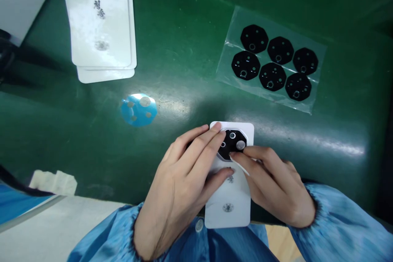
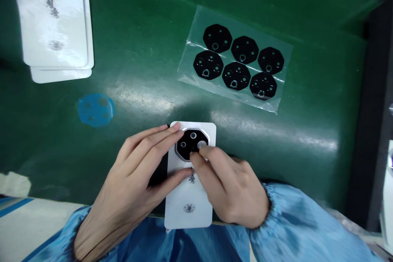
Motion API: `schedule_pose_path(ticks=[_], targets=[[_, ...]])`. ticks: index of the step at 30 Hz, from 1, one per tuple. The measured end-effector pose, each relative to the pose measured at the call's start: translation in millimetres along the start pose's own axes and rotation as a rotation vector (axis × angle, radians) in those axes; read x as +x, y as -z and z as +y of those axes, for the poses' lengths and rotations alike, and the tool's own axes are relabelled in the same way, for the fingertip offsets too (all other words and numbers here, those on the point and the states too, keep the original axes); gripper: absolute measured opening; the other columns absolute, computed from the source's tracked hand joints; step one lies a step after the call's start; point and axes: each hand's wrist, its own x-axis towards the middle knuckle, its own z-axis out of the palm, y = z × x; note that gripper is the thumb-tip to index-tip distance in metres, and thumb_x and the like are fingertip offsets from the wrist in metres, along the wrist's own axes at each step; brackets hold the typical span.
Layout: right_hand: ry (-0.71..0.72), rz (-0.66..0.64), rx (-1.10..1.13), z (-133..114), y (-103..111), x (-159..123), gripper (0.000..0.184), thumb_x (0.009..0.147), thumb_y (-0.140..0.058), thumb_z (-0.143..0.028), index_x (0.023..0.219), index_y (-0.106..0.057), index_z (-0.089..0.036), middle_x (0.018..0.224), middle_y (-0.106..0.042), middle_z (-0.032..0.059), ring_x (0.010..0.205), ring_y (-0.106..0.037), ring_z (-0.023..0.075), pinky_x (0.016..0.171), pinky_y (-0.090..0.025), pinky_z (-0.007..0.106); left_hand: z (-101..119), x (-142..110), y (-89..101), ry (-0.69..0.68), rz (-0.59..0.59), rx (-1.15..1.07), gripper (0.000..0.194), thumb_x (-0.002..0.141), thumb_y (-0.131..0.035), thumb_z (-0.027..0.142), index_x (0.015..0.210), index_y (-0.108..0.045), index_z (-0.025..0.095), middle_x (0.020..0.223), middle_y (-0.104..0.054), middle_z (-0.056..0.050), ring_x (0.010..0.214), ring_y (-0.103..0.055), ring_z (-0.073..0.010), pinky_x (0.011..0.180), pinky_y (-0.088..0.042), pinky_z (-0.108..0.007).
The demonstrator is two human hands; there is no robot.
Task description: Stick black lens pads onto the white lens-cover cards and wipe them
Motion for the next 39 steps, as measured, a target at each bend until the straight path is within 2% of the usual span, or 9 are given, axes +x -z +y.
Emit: schedule_pose_path(ticks=[3,6,11,16,19,28,31,35,39], targets=[[0.014,-0.001,-0.011,-2,0,1,0.027,0.098,-0.037,-0.012,0.113,-0.059,-0.005,0.102,-0.056,0.0113,0.081,-0.057,0.0128,0.063,-0.051,0.021,0,0,-0.7,0.0,-0.003,-0.008,0.05,0.089,-0.063,0.029,0.134,-0.047,0.013,0.137,-0.054,-0.01,0.124,-0.048,-0.0259,0.104,-0.047,-0.042],[-0.018,0.006,-0.012,-4,0,3,0.025,0.094,-0.04,-0.005,0.109,-0.059,-0.008,0.097,-0.057,0.0082,0.076,-0.056,0.0108,0.061,-0.048,0.019,0,0,-1.8,0.006,-0.009,-0.014,0.051,0.089,-0.063,0.03,0.134,-0.047,0.012,0.138,-0.053,-0.009,0.125,-0.047,-0.0255,0.105,-0.045,-0.04],[-0.117,-0.026,0.157,-2,1,5,0.022,0.09,-0.045,-0.003,0.103,-0.061,-0.013,0.096,-0.058,0.0061,0.074,-0.058,0.0117,0.058,-0.047,0.022,0,0,-2.8,0.0,0.002,-0.015,0.051,0.087,-0.065,0.031,0.131,-0.05,0.01,0.137,-0.054,-0.008,0.125,-0.046,-0.0238,0.106,-0.042,-0.036],[-0.344,0.184,0.505,7,7,12,0.017,0.089,-0.055,-0.007,0.097,-0.064,-0.018,0.09,-0.058,0.0039,0.077,-0.062,0.0151,0.066,-0.052,0.029,0,-1,-3.0,0.005,-0.009,-0.019,0.053,0.086,-0.066,0.032,0.132,-0.05,0.01,0.138,-0.053,-0.007,0.126,-0.045,-0.0237,0.107,-0.04,-0.036],[-0.412,0.274,0.534,10,8,18,0.017,0.088,-0.058,-0.006,0.096,-0.065,-0.018,0.089,-0.058,0.0035,0.078,-0.062,0.0155,0.069,-0.053,0.03,0,-1,-2.7,0.005,-0.002,-0.024,0.052,0.087,-0.066,0.033,0.131,-0.05,0.01,0.138,-0.053,-0.007,0.126,-0.045,-0.0233,0.107,-0.04,-0.035],[-0.049,0.071,0.128,8,-3,25,0.028,0.088,-0.049,0.0,0.107,-0.061,-0.015,0.097,-0.058,0.0032,0.08,-0.058,0.0106,0.06,-0.045,0.022,-1,-2,-3.9,0.002,0.005,-0.034,0.053,0.087,-0.066,0.031,0.132,-0.049,0.01,0.138,-0.052,-0.007,0.126,-0.044,-0.023,0.108,-0.039,-0.035],[-0.016,0.026,0.04,8,-5,25,0.028,0.09,-0.044,0.0,0.107,-0.061,-0.014,0.097,-0.059,0.0025,0.077,-0.058,0.0083,0.056,-0.042,0.022,-2,-2,-5.2,0.002,0.007,-0.037,0.054,0.086,-0.066,0.032,0.133,-0.049,0.01,0.139,-0.052,-0.007,0.126,-0.044,-0.0233,0.107,-0.04,-0.035],[0.015,0.01,0.001,6,-6,24,0.025,0.095,-0.042,-0.005,0.11,-0.061,-0.012,0.098,-0.059,0.0029,0.077,-0.057,0.0069,0.06,-0.042,0.021,-2,-3,-5.8,0.003,0.013,-0.039,0.055,0.087,-0.066,0.032,0.134,-0.048,0.01,0.139,-0.052,-0.007,0.126,-0.045,-0.0232,0.108,-0.04,-0.034],[0.002,-0.002,0.043,6,-5,25,0.027,0.094,-0.041,-0.003,0.11,-0.061,-0.012,0.098,-0.059,0.0039,0.08,-0.058,0.008,0.061,-0.042,0.021,-1,-2,-4.9,0.005,0.007,-0.032,0.053,0.087,-0.065,0.031,0.134,-0.048,0.01,0.139,-0.052,-0.006,0.126,-0.045,-0.0225,0.108,-0.04,-0.034]])
